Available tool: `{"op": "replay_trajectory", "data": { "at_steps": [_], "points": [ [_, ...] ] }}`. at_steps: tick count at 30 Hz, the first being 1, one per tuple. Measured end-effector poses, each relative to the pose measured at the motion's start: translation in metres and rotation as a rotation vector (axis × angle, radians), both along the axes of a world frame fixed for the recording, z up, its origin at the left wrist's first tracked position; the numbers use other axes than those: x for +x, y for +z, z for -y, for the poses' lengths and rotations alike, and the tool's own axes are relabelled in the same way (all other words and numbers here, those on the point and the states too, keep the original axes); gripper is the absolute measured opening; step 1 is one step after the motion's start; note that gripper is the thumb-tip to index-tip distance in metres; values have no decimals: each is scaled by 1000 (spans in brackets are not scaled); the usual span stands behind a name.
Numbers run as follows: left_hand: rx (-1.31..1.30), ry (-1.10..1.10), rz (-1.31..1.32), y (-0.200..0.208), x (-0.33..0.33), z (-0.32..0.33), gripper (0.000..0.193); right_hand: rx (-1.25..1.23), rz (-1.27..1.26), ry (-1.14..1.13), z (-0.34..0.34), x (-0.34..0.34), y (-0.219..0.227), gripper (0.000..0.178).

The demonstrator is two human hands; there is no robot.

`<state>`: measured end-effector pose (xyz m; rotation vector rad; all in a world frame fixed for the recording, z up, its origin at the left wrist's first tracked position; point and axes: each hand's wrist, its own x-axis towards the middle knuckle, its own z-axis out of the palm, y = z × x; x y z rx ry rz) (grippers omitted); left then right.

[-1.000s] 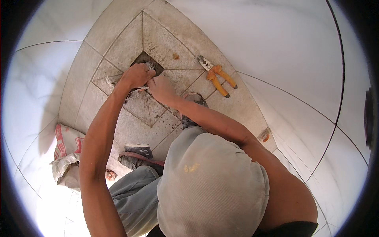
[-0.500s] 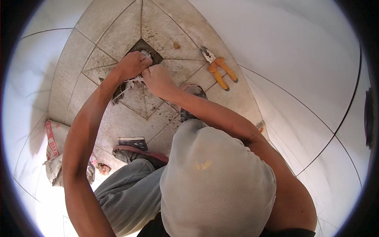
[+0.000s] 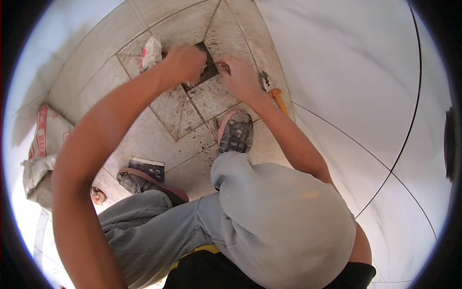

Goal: Clearing and repairing a floor drain using hand tools.

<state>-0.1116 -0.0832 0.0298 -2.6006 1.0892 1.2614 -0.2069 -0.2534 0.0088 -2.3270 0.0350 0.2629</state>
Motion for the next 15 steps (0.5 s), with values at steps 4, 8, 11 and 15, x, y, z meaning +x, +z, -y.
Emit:
{"op": "replay_trajectory", "data": {
  "at_steps": [4,8,11,15],
  "points": [
    [-292,-52,293,-3,11,-2,17,-186,74,208,-4,5,-10,23],
    [-264,-91,416,-16,27,-15,16,-234,66,247,-13,6,-9,25],
    [-337,-36,429,-27,26,-18,15,-381,108,212,-25,9,-9,26],
    [-441,66,425,-46,25,-32,17,-345,101,142,-25,13,-20,24]
  ]
}}
